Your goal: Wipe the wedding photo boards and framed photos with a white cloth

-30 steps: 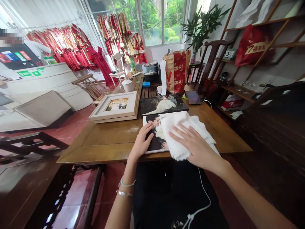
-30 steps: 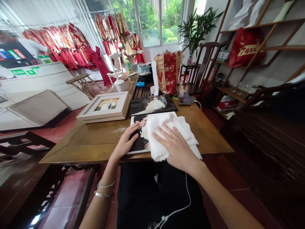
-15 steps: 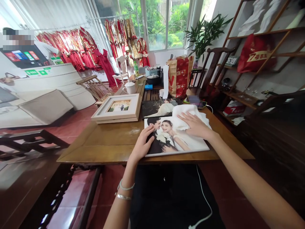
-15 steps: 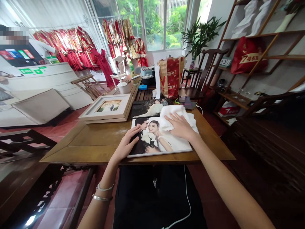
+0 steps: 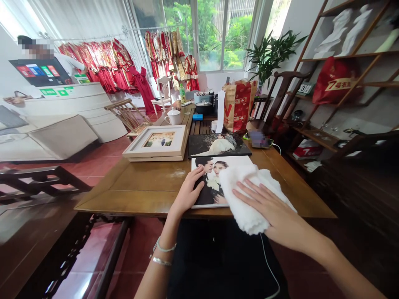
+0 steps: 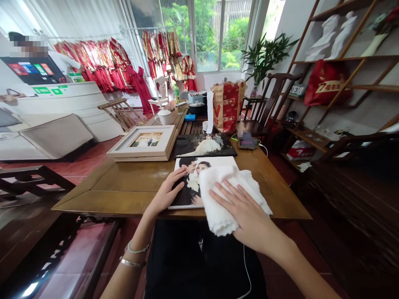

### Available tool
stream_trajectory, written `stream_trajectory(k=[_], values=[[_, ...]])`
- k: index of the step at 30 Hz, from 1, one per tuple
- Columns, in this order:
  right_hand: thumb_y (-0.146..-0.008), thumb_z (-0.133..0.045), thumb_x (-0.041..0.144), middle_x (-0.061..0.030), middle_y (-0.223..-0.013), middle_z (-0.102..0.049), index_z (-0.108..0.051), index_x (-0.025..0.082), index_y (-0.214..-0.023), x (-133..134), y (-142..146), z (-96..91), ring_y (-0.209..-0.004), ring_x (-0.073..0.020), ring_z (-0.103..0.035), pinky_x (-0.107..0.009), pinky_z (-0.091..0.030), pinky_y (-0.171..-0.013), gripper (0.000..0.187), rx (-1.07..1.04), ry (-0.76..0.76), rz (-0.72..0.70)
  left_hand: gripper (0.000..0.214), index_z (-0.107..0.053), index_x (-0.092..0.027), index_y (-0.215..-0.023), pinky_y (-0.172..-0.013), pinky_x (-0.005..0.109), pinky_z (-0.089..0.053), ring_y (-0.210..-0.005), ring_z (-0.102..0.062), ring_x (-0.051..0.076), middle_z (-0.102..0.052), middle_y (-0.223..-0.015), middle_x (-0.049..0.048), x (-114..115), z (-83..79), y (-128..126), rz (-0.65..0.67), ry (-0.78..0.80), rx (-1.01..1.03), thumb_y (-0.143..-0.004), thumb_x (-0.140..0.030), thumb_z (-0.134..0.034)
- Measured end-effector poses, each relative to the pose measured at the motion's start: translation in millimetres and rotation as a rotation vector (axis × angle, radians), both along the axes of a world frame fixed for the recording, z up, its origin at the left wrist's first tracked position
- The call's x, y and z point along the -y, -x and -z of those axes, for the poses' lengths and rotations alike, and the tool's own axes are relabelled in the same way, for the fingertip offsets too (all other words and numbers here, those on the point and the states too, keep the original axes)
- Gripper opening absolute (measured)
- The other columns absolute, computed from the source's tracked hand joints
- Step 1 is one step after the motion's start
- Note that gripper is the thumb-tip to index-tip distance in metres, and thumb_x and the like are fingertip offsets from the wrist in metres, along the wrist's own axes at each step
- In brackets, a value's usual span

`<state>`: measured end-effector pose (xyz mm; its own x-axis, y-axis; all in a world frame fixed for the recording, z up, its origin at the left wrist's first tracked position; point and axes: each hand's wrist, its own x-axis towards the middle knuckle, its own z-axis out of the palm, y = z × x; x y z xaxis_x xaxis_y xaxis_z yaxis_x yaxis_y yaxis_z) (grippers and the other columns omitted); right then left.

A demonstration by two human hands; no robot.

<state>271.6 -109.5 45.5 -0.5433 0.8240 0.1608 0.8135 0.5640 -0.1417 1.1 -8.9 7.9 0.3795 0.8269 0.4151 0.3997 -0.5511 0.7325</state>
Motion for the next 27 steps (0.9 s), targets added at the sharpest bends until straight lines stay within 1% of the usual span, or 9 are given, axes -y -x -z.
stream_trajectory(k=[5, 8, 10, 13, 16, 19, 21, 24, 27], values=[[-0.072, -0.048, 0.011, -0.0060, -0.156, -0.030, -0.033, 0.025, -0.149, -65, -20, -1.3, -0.144, -0.0277, -0.022, -0.053, -0.026, -0.113, 0.080, 0.044, 0.045, 0.200, 0.039, -0.056, -0.023, -0.130, -0.119, 0.048, -0.025, -0.140, -0.038, 0.021, -0.047, -0.146, 0.0098, 0, -0.7, 0, 0.002, 0.004, 0.005, -0.092, -0.023, -0.049], [-0.079, -0.051, 0.024, -0.0114, -0.155, -0.029, -0.035, 0.019, -0.148, -105, -7, -7.4, -0.143, -0.0319, -0.021, -0.055, -0.024, -0.113, 0.070, 0.059, 0.056, 0.299, 0.039, -0.056, -0.023, -0.130, -0.118, 0.048, -0.025, -0.139, -0.039, 0.021, -0.047, -0.146, 0.0102, -1, 0.7, 2, 0.005, -0.004, -0.004, -0.092, -0.022, -0.049], [-0.081, -0.052, 0.030, -0.0135, -0.155, -0.029, -0.036, 0.019, -0.147, -116, 10, -9.9, -0.143, -0.0346, -0.020, -0.058, -0.023, -0.112, 0.070, 0.051, 0.044, 0.316, 0.039, -0.056, -0.024, -0.130, -0.118, 0.049, -0.025, -0.139, -0.039, 0.021, -0.047, -0.146, 0.0097, -1, 1.3, 2, 0.004, -0.010, -0.010, -0.092, -0.022, -0.049], [-0.075, -0.056, 0.024, -0.0116, -0.156, -0.030, -0.037, 0.022, -0.147, -100, 36, -8.0, -0.144, -0.0334, -0.019, -0.057, -0.019, -0.114, 0.074, 0.031, 0.026, 0.205, 0.039, -0.056, -0.024, -0.130, -0.117, 0.049, -0.027, -0.138, -0.040, 0.023, -0.048, -0.145, 0.0093, -1, 0.7, 1, -0.005, -0.020, -0.009, -0.091, -0.022, -0.050], [-0.066, -0.057, 0.015, -0.0089, -0.157, -0.028, -0.035, 0.025, -0.148, -53, 55, -4.0, -0.145, -0.0303, -0.015, -0.055, -0.016, -0.115, 0.085, 0.003, -0.018, 0.028, 0.037, -0.059, -0.024, -0.127, -0.117, 0.049, -0.028, -0.138, -0.040, 0.024, -0.050, -0.144, 0.0092, 0, -0.9, -1, -0.015, -0.025, -0.007, -0.091, -0.022, -0.051], [-0.059, -0.053, 0.007, -0.0044, -0.159, -0.024, -0.028, 0.028, -0.150, -5, 55, -4.0, -0.146, -0.0277, -0.011, -0.054, -0.017, -0.116, 0.097, 0.018, -0.008, -0.022, 0.036, -0.060, -0.023, -0.126, -0.116, 0.049, -0.029, -0.138, -0.041, 0.024, -0.050, -0.144, 0.0098, 0, -1.2, -2, -0.019, -0.015, -0.007, -0.091, -0.022, -0.050], [-0.060, -0.051, 0.006, -0.0009, -0.159, -0.023, -0.024, 0.031, -0.151, 14, 44, -5.7, -0.146, -0.0250, -0.011, -0.053, -0.019, -0.116, 0.098, 0.020, 0.006, -0.032, 0.036, -0.059, -0.023, -0.127, -0.116, 0.049, -0.029, -0.137, -0.042, 0.024, -0.050, -0.144, 0.0104, 0, 0.0, -1, -0.019, -0.023, 0.007, -0.091, -0.022, -0.050], [-0.068, -0.049, 0.008, 0.0022, -0.157, -0.027, -0.024, 0.034, -0.151, 11, 18, -6.1, -0.145, -0.0224, -0.019, -0.050, -0.023, -0.116, 0.090, 0.016, 0.016, -0.007, 0.037, -0.058, -0.023, -0.127, -0.117, 0.048, -0.029, -0.138, -0.041, 0.023, -0.050, -0.144, 0.0098, 0, 2.5, -1, -0.015, -0.034, 0.020, -0.091, -0.023, -0.051], [-0.074, -0.049, 0.013, -0.0018, -0.156, -0.031, -0.030, 0.031, -0.149, -24, -4, -2.4, -0.143, -0.0251, -0.024, -0.051, -0.026, -0.114, 0.080, 0.026, 0.015, 0.083, 0.037, -0.058, -0.025, -0.127, -0.117, 0.048, -0.028, -0.138, -0.041, 0.023, -0.049, -0.144, 0.0087, -1, 3.5, 0, -0.014, -0.032, 0.021, -0.091, -0.022, -0.051]])
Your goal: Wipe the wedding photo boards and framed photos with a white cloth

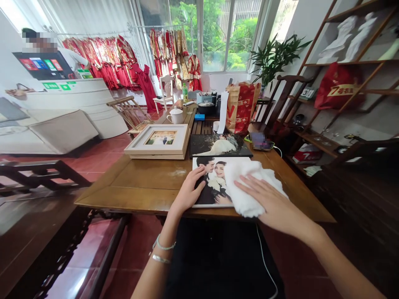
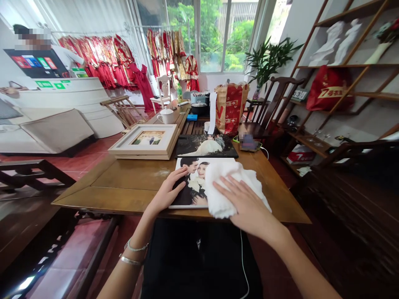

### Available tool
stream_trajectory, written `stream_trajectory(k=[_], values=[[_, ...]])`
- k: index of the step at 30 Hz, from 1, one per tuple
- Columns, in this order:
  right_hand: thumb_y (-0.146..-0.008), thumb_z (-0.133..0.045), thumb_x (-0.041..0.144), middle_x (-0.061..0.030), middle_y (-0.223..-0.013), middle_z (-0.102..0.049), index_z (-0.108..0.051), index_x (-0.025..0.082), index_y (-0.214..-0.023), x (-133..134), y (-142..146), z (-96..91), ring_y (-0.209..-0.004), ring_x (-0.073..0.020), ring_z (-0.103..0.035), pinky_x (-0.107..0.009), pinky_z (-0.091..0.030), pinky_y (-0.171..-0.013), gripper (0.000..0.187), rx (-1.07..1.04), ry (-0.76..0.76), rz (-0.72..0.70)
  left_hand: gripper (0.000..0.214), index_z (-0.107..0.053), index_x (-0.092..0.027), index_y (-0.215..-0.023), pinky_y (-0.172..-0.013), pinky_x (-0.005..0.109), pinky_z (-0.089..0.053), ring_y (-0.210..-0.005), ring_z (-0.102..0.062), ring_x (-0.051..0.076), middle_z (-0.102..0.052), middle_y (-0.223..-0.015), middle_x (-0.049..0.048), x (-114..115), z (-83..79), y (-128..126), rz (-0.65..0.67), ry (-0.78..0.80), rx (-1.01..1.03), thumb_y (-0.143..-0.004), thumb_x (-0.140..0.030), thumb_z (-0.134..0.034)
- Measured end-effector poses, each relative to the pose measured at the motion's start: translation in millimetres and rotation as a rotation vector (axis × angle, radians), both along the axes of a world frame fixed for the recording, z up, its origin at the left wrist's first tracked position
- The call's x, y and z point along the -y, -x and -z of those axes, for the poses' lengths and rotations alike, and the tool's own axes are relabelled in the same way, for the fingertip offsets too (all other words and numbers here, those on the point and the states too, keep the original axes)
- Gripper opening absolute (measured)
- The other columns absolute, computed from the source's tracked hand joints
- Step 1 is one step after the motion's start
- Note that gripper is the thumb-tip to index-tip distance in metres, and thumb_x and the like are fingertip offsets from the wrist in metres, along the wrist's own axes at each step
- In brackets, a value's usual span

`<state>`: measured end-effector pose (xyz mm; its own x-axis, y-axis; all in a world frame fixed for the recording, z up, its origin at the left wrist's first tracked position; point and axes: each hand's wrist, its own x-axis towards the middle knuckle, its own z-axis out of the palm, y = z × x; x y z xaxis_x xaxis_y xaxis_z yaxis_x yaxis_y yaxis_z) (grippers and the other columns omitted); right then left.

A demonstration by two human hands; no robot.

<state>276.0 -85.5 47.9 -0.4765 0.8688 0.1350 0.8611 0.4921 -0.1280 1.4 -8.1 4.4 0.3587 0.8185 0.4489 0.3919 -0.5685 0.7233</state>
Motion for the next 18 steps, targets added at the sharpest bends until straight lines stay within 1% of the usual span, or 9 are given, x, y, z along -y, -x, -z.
stream_trajectory(k=[2, 5, 7, 8, 9, 11, 14, 16, 18], values=[[-0.077, -0.050, 0.019, -0.0062, -0.155, -0.033, -0.034, 0.027, -0.148, -31, -4, 2.3, -0.143, -0.0283, -0.025, -0.053, -0.028, -0.113, 0.073, 0.016, -0.013, 0.112, 0.037, -0.058, -0.025, -0.127, -0.117, 0.048, -0.028, -0.138, -0.041, 0.023, -0.049, -0.144, 0.0087, 0, -0.4, 0, -0.002, 0.002, 0.000, -0.091, -0.023, -0.051], [-0.083, -0.051, 0.036, -0.0119, -0.153, -0.035, -0.037, 0.021, -0.147, -71, 11, 1.7, -0.142, -0.0351, -0.024, -0.058, -0.027, -0.111, 0.067, 0.041, -0.022, 0.295, 0.037, -0.058, -0.024, -0.127, -0.117, 0.047, -0.028, -0.138, -0.041, 0.022, -0.050, -0.144, 0.0091, 1, -1.7, 1, -0.001, 0.013, -0.008, -0.091, -0.023, -0.051], [-0.086, -0.048, 0.044, -0.0176, -0.153, -0.034, -0.037, 0.014, -0.147, -84, 30, -0.6, -0.141, -0.0410, -0.022, -0.064, -0.024, -0.109, 0.069, 0.055, -0.024, 0.347, 0.037, -0.058, -0.024, -0.128, -0.118, 0.047, -0.028, -0.138, -0.040, 0.022, -0.050, -0.144, 0.0092, 1, -2.6, 1, 0.001, 0.021, -0.007, -0.091, -0.023, -0.051], [-0.086, -0.047, 0.044, -0.0197, -0.153, -0.033, -0.036, 0.012, -0.146, -85, 41, -1.7, -0.141, -0.0429, -0.021, -0.066, -0.022, -0.108, 0.069, 0.060, -0.028, 0.346, 0.037, -0.058, -0.023, -0.128, -0.118, 0.046, -0.027, -0.138, -0.040, 0.021, -0.050, -0.144, 0.0090, 2, -2.9, 0, 0.000, 0.023, 0.000, -0.091, -0.023, -0.051], [-0.085, -0.048, 0.042, -0.0203, -0.153, -0.033, -0.036, 0.011, -0.146, -83, 52, -2.4, -0.141, -0.0436, -0.019, -0.067, -0.020, -0.108, 0.069, 0.064, -0.031, 0.332, 0.036, -0.058, -0.023, -0.127, -0.118, 0.046, -0.028, -0.138, -0.041, 0.021, -0.050, -0.144, 0.0090, 2, -3.3, 0, -0.005, 0.026, 0.011, -0.092, -0.023, -0.049], [-0.081, -0.054, 0.034, -0.0193, -0.153, -0.032, -0.036, 0.012, -0.146, -66, 74, -2.8, -0.142, -0.0431, -0.018, -0.066, -0.017, -0.110, 0.071, 0.066, -0.047, 0.271, 0.036, -0.058, -0.022, -0.127, -0.118, 0.045, -0.028, -0.136, -0.043, 0.021, -0.052, -0.142, 0.0089, 2, -3.9, -1, -0.015, 0.036, 0.035, -0.095, -0.024, -0.043], [-0.071, -0.061, 0.025, -0.0213, -0.153, -0.032, -0.037, 0.010, -0.146, -21, 99, -2.0, -0.141, -0.0453, -0.018, -0.064, -0.017, -0.111, 0.081, 0.055, -0.081, 0.145, 0.037, -0.059, -0.021, -0.127, -0.118, 0.043, -0.029, -0.136, -0.044, 0.020, -0.052, -0.142, 0.0082, 2, -4.3, -2, -0.019, 0.053, 0.059, -0.098, -0.027, -0.037], [-0.066, -0.063, 0.022, -0.0213, -0.152, -0.033, -0.038, 0.009, -0.146, 10, 104, -2.8, -0.141, -0.0458, -0.018, -0.062, -0.018, -0.113, 0.084, 0.027, -0.083, 0.087, 0.037, -0.058, -0.022, -0.127, -0.118, 0.042, -0.029, -0.136, -0.044, 0.020, -0.053, -0.142, 0.0077, 2, -3.9, -2, -0.020, 0.061, 0.067, -0.098, -0.030, -0.037], [-0.066, -0.061, 0.019, -0.0178, -0.151, -0.036, -0.040, 0.012, -0.146, 30, 99, -6.0, -0.141, -0.0427, -0.021, -0.058, -0.023, -0.113, 0.083, -0.004, -0.063, 0.036, 0.038, -0.057, -0.021, -0.128, -0.118, 0.042, -0.029, -0.136, -0.044, 0.020, -0.052, -0.142, 0.0079, 2, -3.1, -2, -0.031, 0.072, 0.070, -0.098, -0.033, -0.037]])
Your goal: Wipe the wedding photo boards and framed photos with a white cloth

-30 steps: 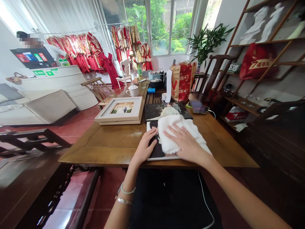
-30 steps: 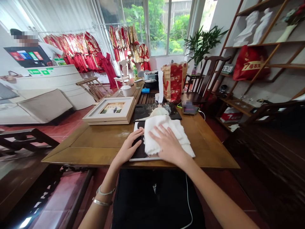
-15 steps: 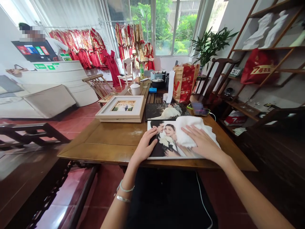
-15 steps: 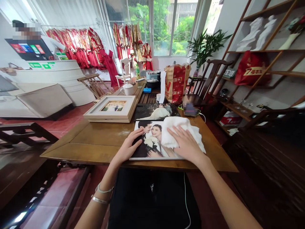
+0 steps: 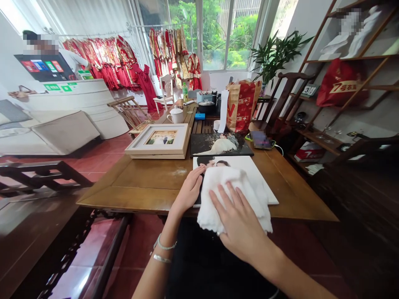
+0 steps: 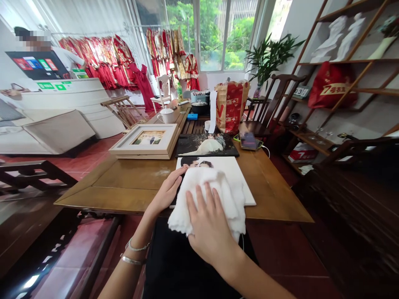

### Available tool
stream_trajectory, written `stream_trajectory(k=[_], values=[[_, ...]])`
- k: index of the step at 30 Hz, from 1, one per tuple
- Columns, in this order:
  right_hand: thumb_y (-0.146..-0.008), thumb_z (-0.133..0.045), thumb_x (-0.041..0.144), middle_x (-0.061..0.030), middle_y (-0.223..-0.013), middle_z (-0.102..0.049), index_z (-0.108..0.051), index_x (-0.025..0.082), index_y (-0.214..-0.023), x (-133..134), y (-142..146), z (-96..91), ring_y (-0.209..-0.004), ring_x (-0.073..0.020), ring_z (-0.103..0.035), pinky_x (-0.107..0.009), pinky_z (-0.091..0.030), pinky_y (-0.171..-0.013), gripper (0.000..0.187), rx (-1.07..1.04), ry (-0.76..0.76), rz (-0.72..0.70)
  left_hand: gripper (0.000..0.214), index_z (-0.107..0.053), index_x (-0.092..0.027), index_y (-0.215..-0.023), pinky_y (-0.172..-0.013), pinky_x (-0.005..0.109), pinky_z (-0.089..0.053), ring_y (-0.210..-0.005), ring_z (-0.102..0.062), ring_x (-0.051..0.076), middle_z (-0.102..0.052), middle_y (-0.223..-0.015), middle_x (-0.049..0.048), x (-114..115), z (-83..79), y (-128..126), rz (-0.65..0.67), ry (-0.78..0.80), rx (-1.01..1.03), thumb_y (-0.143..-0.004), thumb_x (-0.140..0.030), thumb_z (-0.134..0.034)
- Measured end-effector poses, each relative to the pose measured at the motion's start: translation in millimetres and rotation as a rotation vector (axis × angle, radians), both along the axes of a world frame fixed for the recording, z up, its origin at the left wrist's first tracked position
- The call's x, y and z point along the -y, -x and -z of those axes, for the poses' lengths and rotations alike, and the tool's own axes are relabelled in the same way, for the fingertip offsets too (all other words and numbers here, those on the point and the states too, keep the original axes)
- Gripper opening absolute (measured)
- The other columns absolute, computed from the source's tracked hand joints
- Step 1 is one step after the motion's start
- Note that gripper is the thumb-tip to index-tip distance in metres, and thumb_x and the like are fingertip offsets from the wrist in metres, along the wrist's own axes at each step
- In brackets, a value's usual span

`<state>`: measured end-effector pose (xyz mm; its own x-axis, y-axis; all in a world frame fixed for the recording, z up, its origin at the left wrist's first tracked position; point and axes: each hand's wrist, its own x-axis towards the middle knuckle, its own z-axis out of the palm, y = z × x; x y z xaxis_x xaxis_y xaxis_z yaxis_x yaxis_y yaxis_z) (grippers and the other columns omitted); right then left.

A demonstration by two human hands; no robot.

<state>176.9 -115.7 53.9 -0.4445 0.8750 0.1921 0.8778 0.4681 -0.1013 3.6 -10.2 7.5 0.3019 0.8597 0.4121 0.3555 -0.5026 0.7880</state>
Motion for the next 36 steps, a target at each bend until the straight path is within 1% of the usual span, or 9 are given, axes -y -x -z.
stream_trajectory(k=[3, 5, 8, 11, 18, 22, 26, 32, 36], values=[[-0.071, -0.052, 0.016, -0.0121, -0.144, -0.050, -0.049, 0.014, -0.140, 2, -23, -7.7, -0.135, -0.0330, -0.040, -0.049, -0.035, -0.110, 0.068, -0.034, 0.031, 0.010, 0.040, -0.054, -0.018, -0.131, -0.118, 0.042, -0.028, -0.136, -0.043, 0.020, -0.051, -0.143, 0.0103, 1, 0.4, 0, -0.014, 0.019, -0.009, -0.098, -0.034, -0.035], [-0.076, -0.048, 0.015, -0.0121, -0.136, -0.057, -0.056, 0.014, -0.133, -13, -38, -11.8, -0.126, -0.0305, -0.051, -0.046, -0.042, -0.105, 0.058, -0.016, 0.022, 0.135, 0.041, -0.054, -0.017, -0.130, -0.118, 0.042, -0.027, -0.136, -0.043, 0.021, -0.050, -0.143, 0.0113, 1, -0.5, 0, -0.013, 0.024, -0.019, -0.099, -0.034, -0.034], [-0.080, -0.049, 0.017, -0.0156, -0.134, -0.059, -0.054, 0.010, -0.135, -39, -42, -12.6, -0.128, -0.0354, -0.049, -0.048, -0.042, -0.102, 0.056, 0.076, -0.009, 0.337, 0.041, -0.055, -0.019, -0.129, -0.118, 0.042, -0.027, -0.136, -0.043, 0.021, -0.050, -0.144, 0.0098, 3, -3.4, -1, -0.018, 0.035, -0.016, -0.099, -0.037, -0.034], [-0.081, -0.058, 0.023, -0.0215, -0.138, -0.053, -0.042, 0.009, -0.144, -51, -19, -9.2, -0.133, -0.0417, -0.040, -0.051, -0.036, -0.104, 0.067, 0.146, -0.024, 0.413, 0.044, -0.054, -0.018, -0.130, -0.118, 0.041, -0.026, -0.136, -0.042, 0.021, -0.049, -0.145, 0.0098, 5, -6.5, -3, -0.038, 0.077, 0.000, -0.099, -0.040, -0.033], [-0.075, -0.064, 0.024, -0.0227, -0.152, -0.033, -0.036, 0.011, -0.147, -14, 39, -7.8, -0.142, -0.0445, -0.012, -0.056, -0.018, -0.114, 0.078, -0.019, 0.061, 0.123, 0.050, -0.046, -0.017, -0.137, -0.118, 0.039, -0.025, -0.139, -0.039, 0.021, -0.046, -0.147, 0.0093, 7, -12.9, 0, -0.054, 0.223, 0.098, -0.099, -0.045, -0.029], [-0.066, -0.054, 0.010, -0.0115, -0.157, -0.026, -0.037, 0.020, -0.147, 12, 19, -6.5, -0.145, -0.0341, -0.005, -0.052, -0.017, -0.117, 0.084, -0.123, 0.122, -0.057, 0.049, -0.047, -0.014, -0.136, -0.117, 0.040, -0.028, -0.136, -0.043, 0.022, -0.049, -0.144, 0.0125, 7, -12.6, 0, -0.039, 0.236, 0.120, -0.100, -0.041, -0.027], [-0.057, -0.044, 0.005, 0.0004, -0.153, -0.036, -0.043, 0.025, -0.144, 18, -26, 1.0, -0.145, -0.0223, -0.020, -0.047, -0.021, -0.118, 0.089, -0.133, 0.114, -0.050, 0.041, -0.050, -0.017, -0.132, -0.117, 0.043, -0.028, -0.135, -0.044, 0.023, -0.050, -0.143, 0.0123, 7, -7.3, 1, -0.024, 0.117, 0.031, -0.095, -0.035, -0.044], [-0.069, -0.050, 0.012, -0.0088, -0.144, -0.050, -0.050, 0.014, -0.138, -33, -82, 12.6, -0.138, -0.0266, -0.036, -0.046, -0.029, -0.114, 0.069, -0.129, -0.018, 0.214, 0.050, -0.049, -0.022, -0.134, -0.115, 0.045, -0.031, -0.135, -0.044, 0.025, -0.051, -0.141, 0.0115, 4, -0.7, 4, 0.039, -0.038, -0.048, -0.085, -0.021, -0.061], [-0.071, -0.054, 0.015, -0.0176, -0.139, -0.053, -0.055, 0.007, -0.132, -90, -79, 1.1, -0.135, -0.0341, -0.038, -0.048, -0.032, -0.110, 0.061, -0.187, 0.056, 0.274, 0.047, -0.051, -0.023, -0.133, -0.116, 0.047, -0.030, -0.136, -0.043, 0.025, -0.049, -0.144, 0.0112, 2, 0.7, 5, 0.033, -0.053, -0.070, -0.086, -0.023, -0.060]])
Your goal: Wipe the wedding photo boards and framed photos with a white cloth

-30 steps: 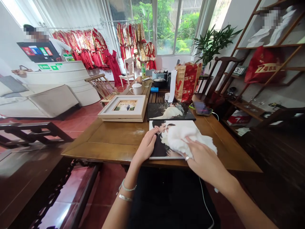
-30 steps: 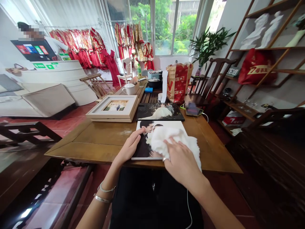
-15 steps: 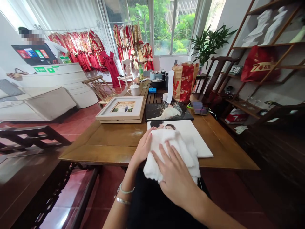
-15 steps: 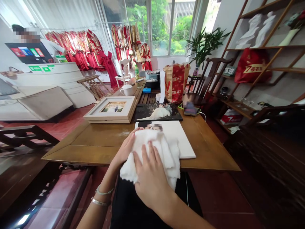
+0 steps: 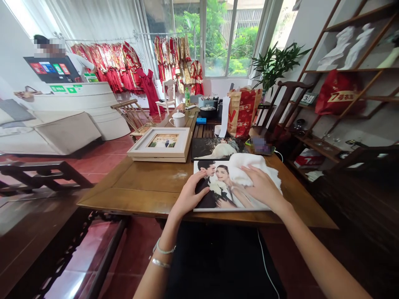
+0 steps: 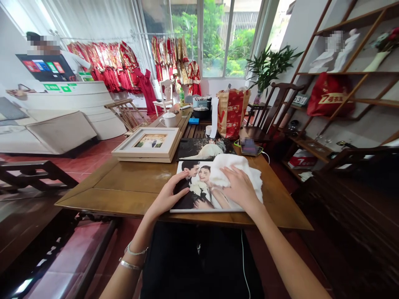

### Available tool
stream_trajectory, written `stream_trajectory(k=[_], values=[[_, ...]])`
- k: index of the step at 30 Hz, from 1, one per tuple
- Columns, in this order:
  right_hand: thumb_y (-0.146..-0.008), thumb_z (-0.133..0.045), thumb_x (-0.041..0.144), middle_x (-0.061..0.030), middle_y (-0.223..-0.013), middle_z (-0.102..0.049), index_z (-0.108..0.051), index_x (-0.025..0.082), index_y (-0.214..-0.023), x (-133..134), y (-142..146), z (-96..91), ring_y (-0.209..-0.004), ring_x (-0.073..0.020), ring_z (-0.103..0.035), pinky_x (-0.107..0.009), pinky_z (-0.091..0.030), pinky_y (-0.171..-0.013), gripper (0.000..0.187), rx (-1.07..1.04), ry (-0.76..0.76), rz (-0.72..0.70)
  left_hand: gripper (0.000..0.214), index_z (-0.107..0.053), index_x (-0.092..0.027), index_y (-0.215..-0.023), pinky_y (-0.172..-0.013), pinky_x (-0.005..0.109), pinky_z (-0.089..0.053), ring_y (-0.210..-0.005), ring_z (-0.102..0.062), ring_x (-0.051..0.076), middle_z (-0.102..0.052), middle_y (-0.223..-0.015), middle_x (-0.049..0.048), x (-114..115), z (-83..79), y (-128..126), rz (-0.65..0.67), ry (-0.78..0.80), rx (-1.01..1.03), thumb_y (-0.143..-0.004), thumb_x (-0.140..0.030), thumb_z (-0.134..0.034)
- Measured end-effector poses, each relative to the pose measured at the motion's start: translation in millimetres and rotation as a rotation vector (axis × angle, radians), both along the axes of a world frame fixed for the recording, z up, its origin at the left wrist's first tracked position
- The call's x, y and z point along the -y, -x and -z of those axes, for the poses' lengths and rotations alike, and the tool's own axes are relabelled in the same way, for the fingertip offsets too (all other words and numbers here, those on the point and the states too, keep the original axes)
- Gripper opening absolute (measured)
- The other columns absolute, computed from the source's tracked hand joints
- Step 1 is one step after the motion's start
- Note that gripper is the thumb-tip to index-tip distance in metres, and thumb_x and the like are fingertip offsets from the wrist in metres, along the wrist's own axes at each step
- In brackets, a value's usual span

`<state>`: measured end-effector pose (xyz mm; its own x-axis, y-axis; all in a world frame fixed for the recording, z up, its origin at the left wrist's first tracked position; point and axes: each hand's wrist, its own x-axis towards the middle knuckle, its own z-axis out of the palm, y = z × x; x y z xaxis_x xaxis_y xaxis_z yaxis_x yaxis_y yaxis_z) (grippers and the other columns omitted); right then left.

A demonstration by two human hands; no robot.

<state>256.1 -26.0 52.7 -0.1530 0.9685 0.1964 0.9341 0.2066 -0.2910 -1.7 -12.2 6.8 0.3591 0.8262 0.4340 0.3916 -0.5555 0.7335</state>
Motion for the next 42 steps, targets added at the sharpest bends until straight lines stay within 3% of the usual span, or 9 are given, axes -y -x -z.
stream_trajectory(k=[6, 12, 15, 20, 25, 31, 36, 39, 42], values=[[-0.076, -0.054, 0.018, -0.0130, -0.127, -0.064, -0.065, 0.014, -0.118, -65, 73, -14.5, -0.119, -0.0267, -0.055, -0.031, -0.042, -0.097, 0.044, -0.060, 0.031, -0.212, 0.044, -0.052, -0.022, -0.131, -0.116, 0.047, -0.030, -0.136, -0.042, 0.025, -0.050, -0.143, 0.0115, -1, -0.2, 0, 0.006, -0.009, -0.037, -0.087, -0.024, -0.059], [-0.075, -0.052, 0.011, -0.0105, -0.127, -0.064, -0.064, 0.016, -0.118, -69, 115, -18.7, -0.119, -0.0231, -0.055, -0.029, -0.041, -0.096, 0.045, -0.056, 0.033, -0.370, 0.044, -0.054, -0.019, -0.127, -0.113, 0.048, -0.033, -0.132, -0.047, 0.027, -0.054, -0.137, 0.0131, -1, 1.7, -1, -0.058, 0.025, -0.068, -0.085, -0.027, -0.061], [-0.073, -0.050, 0.009, -0.0103, -0.126, -0.064, -0.065, 0.016, -0.116, -58, 93, -17.6, -0.119, -0.0233, -0.055, -0.030, -0.040, -0.098, 0.046, -0.036, 0.021, -0.333, 0.044, -0.053, -0.021, -0.129, -0.113, 0.046, -0.034, -0.131, -0.048, 0.026, -0.055, -0.137, 0.0117, -1, 1.3, -1, -0.022, 0.020, -0.031, -0.086, -0.024, -0.060], [-0.075, -0.051, 0.014, -0.0136, -0.128, -0.062, -0.065, 0.015, -0.117, -46, 19, -7.5, -0.123, -0.0289, -0.052, -0.037, -0.039, -0.102, 0.045, 0.008, -0.003, -0.139, 0.045, -0.052, -0.022, -0.132, -0.117, 0.048, -0.027, -0.139, -0.039, 0.025, -0.046, -0.146, 0.0116, 0, -1.2, 0, 0.036, 0.025, -0.001, -0.088, -0.023, -0.058], [-0.072, -0.044, 0.005, -0.0138, -0.141, -0.053, -0.052, 0.012, -0.135, -37, -38, 8.0, -0.135, -0.0295, -0.041, -0.045, -0.034, -0.109, 0.064, 0.028, -0.025, 0.022, 0.044, -0.052, -0.024, -0.132, -0.118, 0.048, -0.027, -0.139, -0.039, 0.023, -0.046, -0.147, 0.0107, -1, 0.2, 0, 0.030, 0.021, -0.004, -0.088, -0.023, -0.058], [-0.065, -0.044, 0.001, -0.0048, -0.151, -0.041, -0.043, 0.019, -0.143, 31, -35, 22.7, -0.144, -0.0250, -0.022, -0.054, -0.019, -0.116, 0.080, 0.114, -0.098, -0.186, 0.043, -0.053, -0.022, -0.131, -0.118, 0.047, -0.026, -0.140, -0.038, 0.023, -0.046, -0.147, 0.0109, 0, -1.0, -2, 0.023, 0.037, -0.007, -0.088, -0.022, -0.057], [-0.078, -0.046, 0.007, -0.0008, -0.154, -0.035, -0.031, 0.030, -0.149, 97, -28, 17.6, -0.145, -0.0239, -0.019, -0.056, -0.019, -0.116, 0.076, 0.119, -0.076, -0.362, 0.042, -0.054, -0.022, -0.130, -0.118, 0.048, -0.026, -0.140, -0.038, 0.024, -0.047, -0.146, 0.0108, 0, -0.9, -2, 0.031, 0.037, 0.000, -0.088, -0.022, -0.056], [-0.085, -0.050, 0.016, -0.0024, -0.151, -0.040, -0.036, 0.031, -0.147, 100, -37, 15.4, -0.143, -0.0252, -0.026, -0.054, -0.022, -0.116, 0.065, 0.059, -0.026, -0.394, 0.042, -0.054, -0.023, -0.130, -0.118, 0.048, -0.026, -0.140, -0.038, 0.024, -0.047, -0.145, 0.0103, 0, -0.8, -1, 0.040, 0.027, 0.003, -0.088, -0.021, -0.055], [-0.087, -0.052, 0.023, -0.0064, -0.147, -0.046, -0.046, 0.028, -0.142, 73, -50, 18.2, -0.140, -0.0273, -0.032, -0.054, -0.028, -0.113, 0.056, -0.045, -0.036, -0.340, 0.042, -0.054, -0.025, -0.130, -0.118, 0.048, -0.025, -0.140, -0.037, 0.024, -0.046, -0.146, 0.0095, 1, -2.0, -1, 0.047, 0.018, 0.004, -0.089, -0.020, -0.054]])
